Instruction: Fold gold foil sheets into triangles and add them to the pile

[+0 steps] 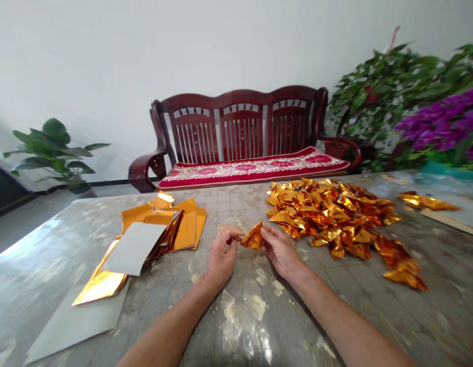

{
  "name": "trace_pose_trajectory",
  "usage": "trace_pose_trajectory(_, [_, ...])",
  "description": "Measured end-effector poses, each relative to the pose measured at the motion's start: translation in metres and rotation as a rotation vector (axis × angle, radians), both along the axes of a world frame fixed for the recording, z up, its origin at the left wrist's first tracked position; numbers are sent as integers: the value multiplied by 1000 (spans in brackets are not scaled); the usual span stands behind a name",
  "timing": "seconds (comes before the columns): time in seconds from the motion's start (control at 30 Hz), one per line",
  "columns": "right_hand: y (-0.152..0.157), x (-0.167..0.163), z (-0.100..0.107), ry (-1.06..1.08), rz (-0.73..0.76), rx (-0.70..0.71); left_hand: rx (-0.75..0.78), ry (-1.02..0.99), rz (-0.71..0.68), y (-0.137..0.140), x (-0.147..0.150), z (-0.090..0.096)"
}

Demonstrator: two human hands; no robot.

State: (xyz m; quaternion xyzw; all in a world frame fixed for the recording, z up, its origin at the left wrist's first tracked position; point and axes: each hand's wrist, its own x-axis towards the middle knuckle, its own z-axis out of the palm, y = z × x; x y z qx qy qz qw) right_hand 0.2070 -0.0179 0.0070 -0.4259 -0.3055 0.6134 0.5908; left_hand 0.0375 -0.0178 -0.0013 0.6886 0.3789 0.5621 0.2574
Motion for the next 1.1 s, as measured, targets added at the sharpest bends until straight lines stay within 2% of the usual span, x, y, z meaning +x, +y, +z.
trace_pose_trajectory(0.1, [1,3,1,87,22,-66,-5,26,-61,-3,2,3])
trace_pose_trajectory(0.23, [1,4,1,98,54,-87,-24,69,-88,-5,3,5])
trace_pose_trajectory(0.43, [-1,3,-1,69,68,-109,6,69,-5,-6,2,6])
trace_pose_trajectory(0.53, [0,1,-7,5,-39,-84,-34,68,80,-8,4,6])
trace_pose_trajectory(0.6, [0,0,-9,-153,-185,19,-102,65,149,-9,4,6])
trace_pose_trajectory(0.7, [-5,-2,-7,-553,-345,354,-185,69,195,-10,5,6])
trace_pose_trajectory(0.77, [-11,-4,-2,-821,-345,594,-187,85,185,-11,6,6])
trace_pose_trajectory(0.83, [-17,-6,4,-999,-339,773,-169,106,167,-13,7,7])
trace_pose_trajectory(0.93, [-21,-8,8,-1182,-325,882,-152,136,150,-15,8,8])
trace_pose_trajectory(1.1, [-22,-7,9,-1291,-331,921,-120,186,108,-16,7,4])
